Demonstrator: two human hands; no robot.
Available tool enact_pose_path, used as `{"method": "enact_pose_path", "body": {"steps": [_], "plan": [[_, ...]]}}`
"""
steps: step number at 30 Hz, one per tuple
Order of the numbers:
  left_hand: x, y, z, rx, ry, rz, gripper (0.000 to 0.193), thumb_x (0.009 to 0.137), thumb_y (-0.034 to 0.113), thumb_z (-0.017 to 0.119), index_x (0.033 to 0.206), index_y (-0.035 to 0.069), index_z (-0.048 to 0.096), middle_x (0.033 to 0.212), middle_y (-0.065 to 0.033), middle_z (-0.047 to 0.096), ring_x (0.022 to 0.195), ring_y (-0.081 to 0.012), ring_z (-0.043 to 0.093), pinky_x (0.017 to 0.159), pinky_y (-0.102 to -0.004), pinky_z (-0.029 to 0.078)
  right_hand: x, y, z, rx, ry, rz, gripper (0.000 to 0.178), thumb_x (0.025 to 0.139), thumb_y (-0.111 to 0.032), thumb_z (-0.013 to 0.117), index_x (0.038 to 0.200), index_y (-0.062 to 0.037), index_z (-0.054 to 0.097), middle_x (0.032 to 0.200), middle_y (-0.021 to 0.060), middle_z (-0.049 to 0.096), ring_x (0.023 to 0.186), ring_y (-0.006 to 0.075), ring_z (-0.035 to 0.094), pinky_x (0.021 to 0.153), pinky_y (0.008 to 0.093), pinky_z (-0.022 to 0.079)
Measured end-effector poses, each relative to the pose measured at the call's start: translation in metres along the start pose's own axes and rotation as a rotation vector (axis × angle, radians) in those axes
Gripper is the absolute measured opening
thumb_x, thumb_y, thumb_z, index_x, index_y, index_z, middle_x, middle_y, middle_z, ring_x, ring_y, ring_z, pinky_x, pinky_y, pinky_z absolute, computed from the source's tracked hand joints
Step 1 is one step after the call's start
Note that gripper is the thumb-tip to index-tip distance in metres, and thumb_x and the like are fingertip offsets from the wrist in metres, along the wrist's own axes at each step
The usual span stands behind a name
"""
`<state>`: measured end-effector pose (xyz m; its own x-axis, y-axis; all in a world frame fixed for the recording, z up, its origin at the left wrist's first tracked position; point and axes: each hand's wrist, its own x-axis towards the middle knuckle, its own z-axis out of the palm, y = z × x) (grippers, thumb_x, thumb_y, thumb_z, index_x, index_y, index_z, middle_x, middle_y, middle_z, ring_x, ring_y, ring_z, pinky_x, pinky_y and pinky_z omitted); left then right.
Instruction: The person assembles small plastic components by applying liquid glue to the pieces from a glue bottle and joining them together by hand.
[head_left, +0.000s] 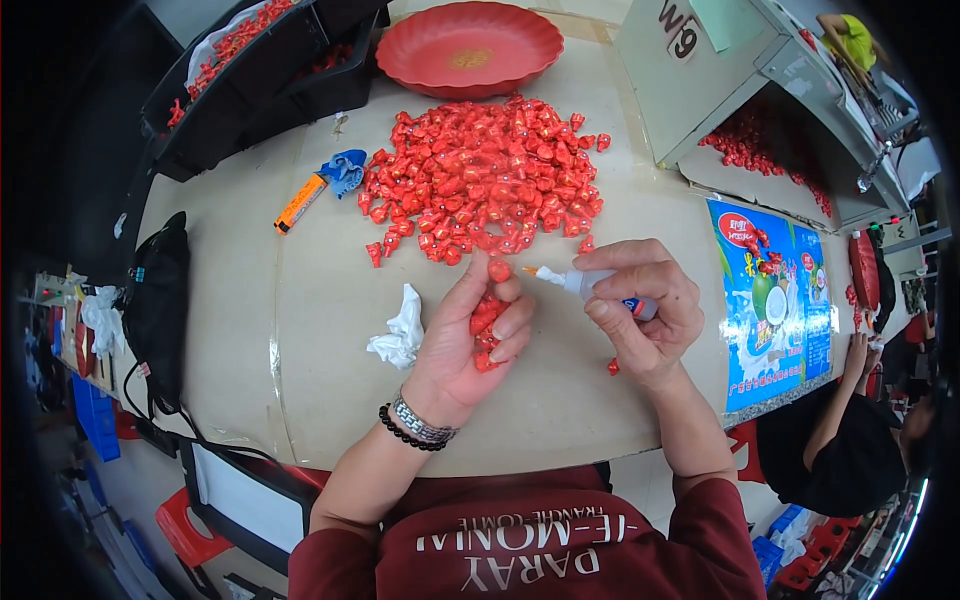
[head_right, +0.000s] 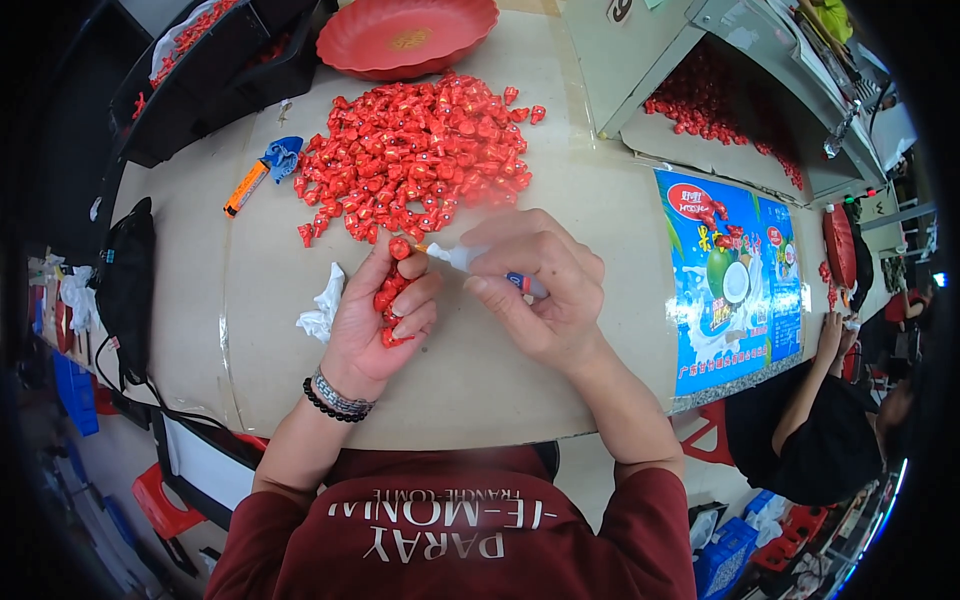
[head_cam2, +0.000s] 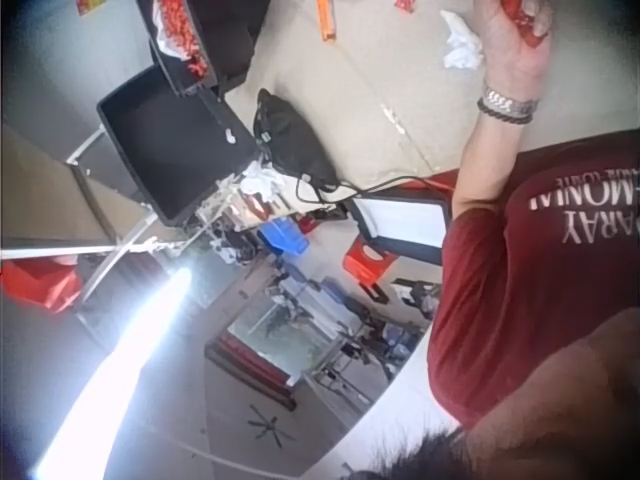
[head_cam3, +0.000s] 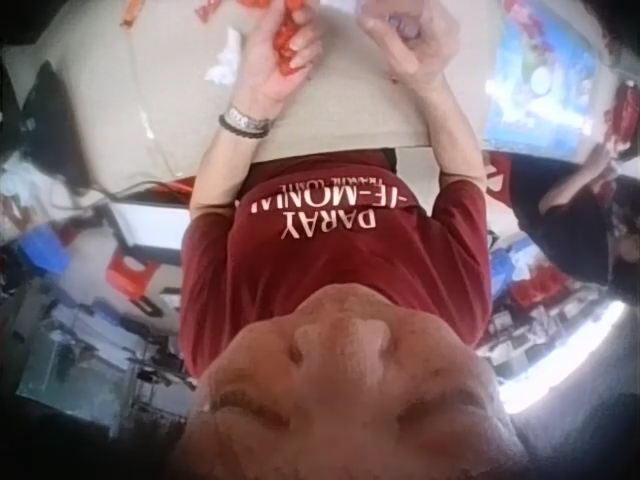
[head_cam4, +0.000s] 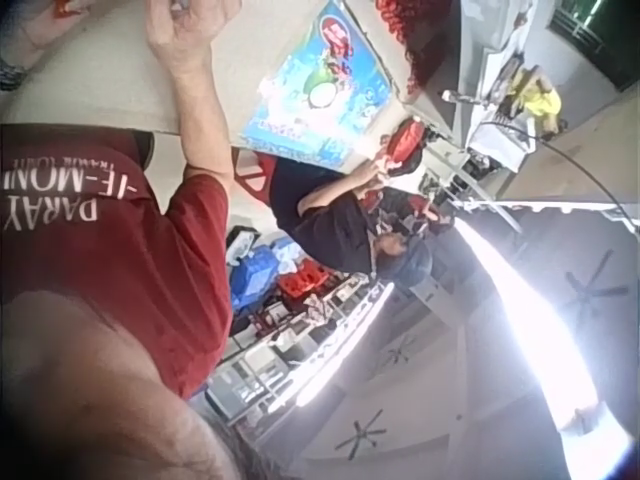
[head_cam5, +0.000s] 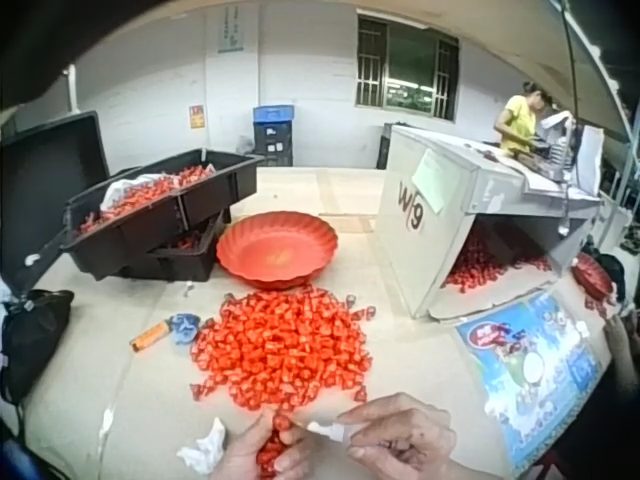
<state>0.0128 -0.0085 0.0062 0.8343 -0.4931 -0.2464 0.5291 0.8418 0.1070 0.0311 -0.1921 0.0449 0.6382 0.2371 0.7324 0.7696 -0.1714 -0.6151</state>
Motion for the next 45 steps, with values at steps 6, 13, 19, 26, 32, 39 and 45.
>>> {"method": "enact_pose_path", "body": {"steps": [6,13,19,26,32,39,45], "plan": [[0.0004,-0.0003,-0.0049,-0.017,0.040,-0.028,0.031,0.099,0.040,0.044,0.089,0.013,0.053,0.073,0.0021,0.050,0.054,-0.0089,0.038,0.037,-0.0219,0.027,-0.0012,0.0017,0.0049,-0.021,-0.013,-0.042,0.020,0.069,0.005,0.072,0.083,0.0010,0.060,0.085,0.0164,0.065,0.068,0.0215,0.064,0.053,0.0279,0.048],[0.0001,-0.0021,-0.0039,0.010,0.075,-0.023,0.032,0.098,0.041,0.045,0.087,0.012,0.054,0.073,0.0014,0.051,0.053,-0.0101,0.038,0.038,-0.0223,0.028,-0.0068,0.0012,0.0055,-0.069,-0.069,0.018,0.018,0.073,0.000,0.073,0.083,-0.0018,0.058,0.092,0.0208,0.067,0.077,0.0220,0.065,0.066,0.0300,0.052],[0.0001,-0.0022,-0.0065,-0.017,0.055,-0.056,0.033,0.098,0.041,0.045,0.087,0.011,0.054,0.074,0.0009,0.052,0.054,-0.0105,0.040,0.038,-0.0225,0.029,-0.0069,0.0004,0.0056,-0.095,-0.082,0.010,0.018,0.073,0.000,0.073,0.083,-0.0014,0.058,0.091,0.0204,0.067,0.077,0.0226,0.065,0.065,0.0307,0.053],[0.0004,-0.0025,-0.0056,0.004,0.061,-0.040,0.033,0.098,0.040,0.046,0.086,0.011,0.054,0.074,0.0008,0.052,0.054,-0.0104,0.040,0.038,-0.0224,0.029,-0.0042,0.0034,0.0089,-0.084,-0.030,-0.046,0.022,0.066,0.004,0.073,0.082,-0.0013,0.060,0.083,0.0145,0.065,0.068,0.0232,0.064,0.051,0.0282,0.048],[0.0002,-0.0025,-0.0038,0.010,0.063,-0.006,0.031,0.098,0.039,0.048,0.087,0.011,0.055,0.074,0.0012,0.052,0.054,-0.0102,0.041,0.038,-0.0220,0.029,-0.0047,0.0018,0.0080,-0.104,-0.034,-0.044,0.022,0.065,0.004,0.073,0.081,-0.0017,0.060,0.083,0.0145,0.065,0.067,0.0232,0.064,0.051,0.0280,0.048],[-0.0004,-0.0014,-0.0023,0.048,0.060,0.036,0.028,0.098,0.036,0.048,0.089,0.010,0.057,0.075,0.0006,0.056,0.055,-0.0102,0.042,0.039,-0.0223,0.030,-0.0045,0.0017,0.0071,-0.152,-0.033,-0.087,0.022,0.066,0.002,0.074,0.081,-0.0026,0.060,0.084,0.0145,0.065,0.059,0.0189,0.062,0.047,0.0262,0.047],[0.0002,-0.0006,-0.0018,0.056,0.038,0.074,0.027,0.099,0.033,0.047,0.091,0.010,0.058,0.077,-0.0007,0.059,0.055,-0.0110,0.044,0.039,-0.0227,0.032,-0.0050,-0.0008,0.0067,-0.124,0.007,-0.090,0.021,0.067,0.001,0.074,0.081,-0.0031,0.060,0.086,0.0150,0.066,0.057,0.0170,0.061,0.046,0.0256,0.046]]}}
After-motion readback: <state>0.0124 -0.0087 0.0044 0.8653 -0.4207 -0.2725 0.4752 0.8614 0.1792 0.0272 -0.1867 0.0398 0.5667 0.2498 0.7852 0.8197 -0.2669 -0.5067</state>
